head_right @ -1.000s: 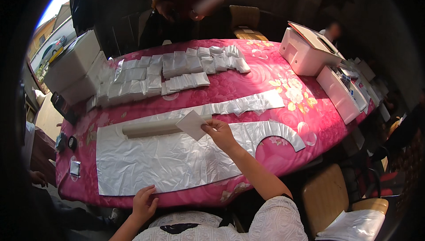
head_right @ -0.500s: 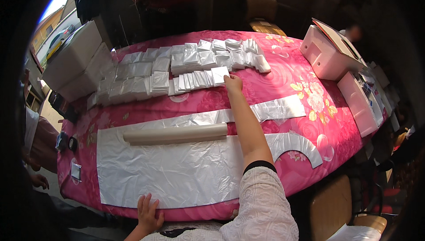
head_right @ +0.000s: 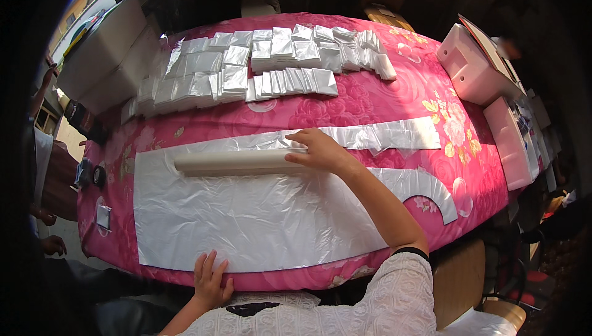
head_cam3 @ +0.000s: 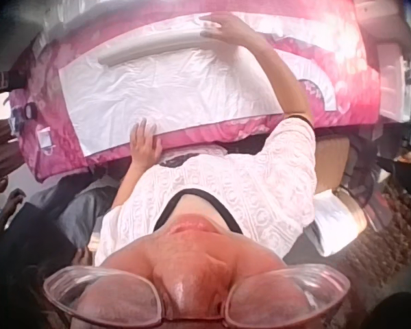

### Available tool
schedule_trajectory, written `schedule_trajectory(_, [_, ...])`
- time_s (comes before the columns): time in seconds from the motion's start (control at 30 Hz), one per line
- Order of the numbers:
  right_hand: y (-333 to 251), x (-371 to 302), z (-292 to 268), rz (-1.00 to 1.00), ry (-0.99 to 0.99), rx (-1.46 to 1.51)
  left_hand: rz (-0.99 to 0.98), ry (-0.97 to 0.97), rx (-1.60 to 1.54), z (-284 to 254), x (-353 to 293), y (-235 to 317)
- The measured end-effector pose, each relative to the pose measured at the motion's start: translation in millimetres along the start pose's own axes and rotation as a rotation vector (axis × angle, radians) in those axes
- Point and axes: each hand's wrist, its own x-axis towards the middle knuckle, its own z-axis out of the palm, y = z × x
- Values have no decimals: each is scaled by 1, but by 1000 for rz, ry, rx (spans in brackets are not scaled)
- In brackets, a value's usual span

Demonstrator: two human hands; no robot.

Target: The person repeatedly unrolls a sheet of clear plastic wrap, places it over a small white rectangular item, folds the wrap around the item, and sets the wrapped unit aside. This process is repeated multiple times on a pink floral tablecloth with many pre-wrapped items already stacked nearby.

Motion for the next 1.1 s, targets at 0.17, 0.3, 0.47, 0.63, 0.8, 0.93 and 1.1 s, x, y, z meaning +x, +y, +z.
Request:
schedule_trajectory(0.17, [-48,-87,19,104,-65,-431,16,55,-91,1,5,1])
schedule_trajectory(0.3, [-121,-161,39,395,-282,-271,45,-2,-349,-5,29,15])
schedule_trajectory(0.47, [-136,-186,57,300,-59,-192,133,-114,-450,18,91,51])
schedule_trajectory(0.63, [-36,-195,48,24,160,-336,231,-159,-431,43,127,84])
schedule_trajectory(0.8, [51,-232,-15,215,282,-492,199,-198,-339,40,137,103])
schedule_trajectory(0.93, [108,-288,-56,438,552,-553,231,-262,-283,35,142,109])
schedule_trajectory(1.1, [120,-308,-67,554,703,-479,259,-266,-249,34,141,110])
